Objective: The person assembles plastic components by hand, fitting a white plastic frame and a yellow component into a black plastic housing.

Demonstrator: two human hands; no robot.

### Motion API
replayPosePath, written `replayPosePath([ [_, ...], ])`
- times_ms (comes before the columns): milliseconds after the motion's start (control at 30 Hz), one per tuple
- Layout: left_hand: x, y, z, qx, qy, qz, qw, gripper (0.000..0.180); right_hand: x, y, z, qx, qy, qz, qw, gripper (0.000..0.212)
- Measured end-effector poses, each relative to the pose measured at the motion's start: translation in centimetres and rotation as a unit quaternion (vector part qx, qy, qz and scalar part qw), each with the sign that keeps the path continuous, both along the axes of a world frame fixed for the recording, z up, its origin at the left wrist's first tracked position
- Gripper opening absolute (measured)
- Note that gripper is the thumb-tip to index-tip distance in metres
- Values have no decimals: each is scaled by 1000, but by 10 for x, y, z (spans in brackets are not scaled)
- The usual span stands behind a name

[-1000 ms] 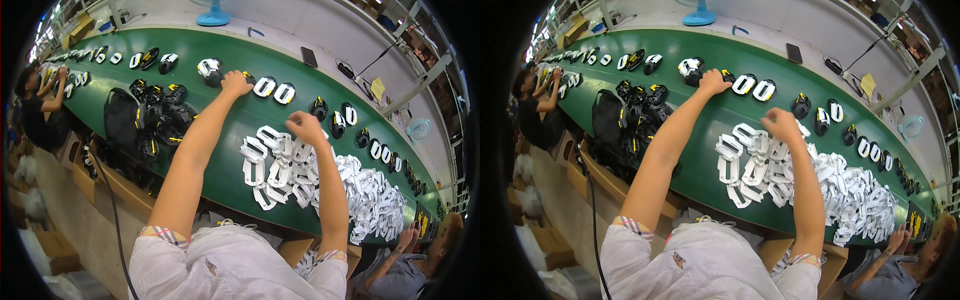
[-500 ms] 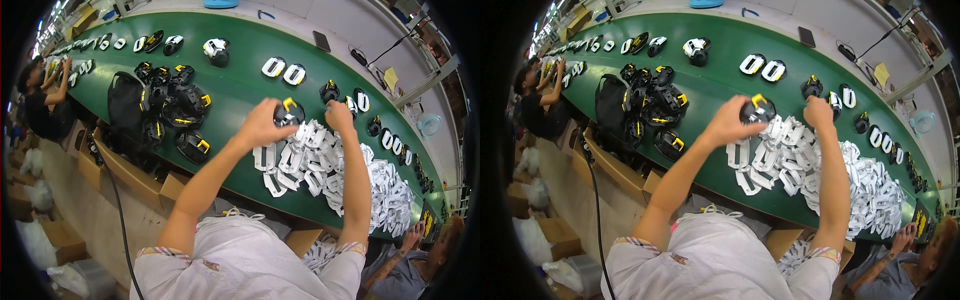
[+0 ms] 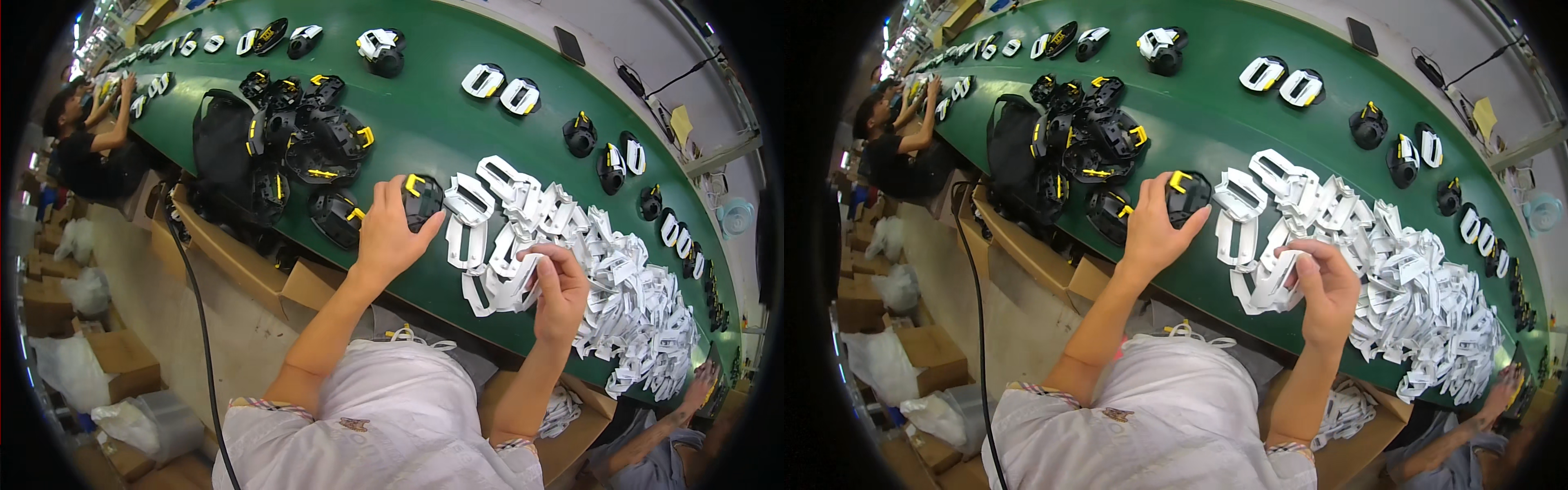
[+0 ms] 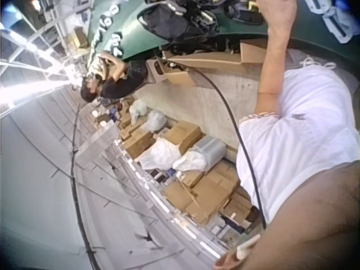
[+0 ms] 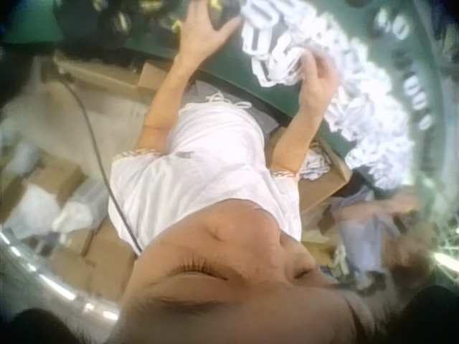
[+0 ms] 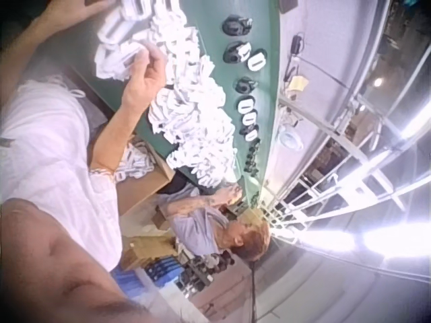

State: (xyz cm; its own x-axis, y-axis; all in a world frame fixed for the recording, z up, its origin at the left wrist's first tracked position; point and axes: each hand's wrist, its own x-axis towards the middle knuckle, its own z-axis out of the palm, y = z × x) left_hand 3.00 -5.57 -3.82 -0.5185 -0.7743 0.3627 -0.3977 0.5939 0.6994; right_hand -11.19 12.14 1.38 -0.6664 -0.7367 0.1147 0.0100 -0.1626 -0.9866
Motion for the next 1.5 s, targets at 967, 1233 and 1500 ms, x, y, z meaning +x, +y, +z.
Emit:
replayPosePath([
  [967, -36, 94, 38, 154, 193, -244, 938, 9, 43, 6, -6, 82, 211, -122, 966, 25],
  [1233, -40, 101, 44, 221, 225, -266, 911, 10, 44, 7, -21, -40, 88, -182, 979, 29],
  [1500, -40, 108, 40, 212, 216, -260, 917, 11, 43, 12, -20, -10, 96, -166, 981, 34],
])
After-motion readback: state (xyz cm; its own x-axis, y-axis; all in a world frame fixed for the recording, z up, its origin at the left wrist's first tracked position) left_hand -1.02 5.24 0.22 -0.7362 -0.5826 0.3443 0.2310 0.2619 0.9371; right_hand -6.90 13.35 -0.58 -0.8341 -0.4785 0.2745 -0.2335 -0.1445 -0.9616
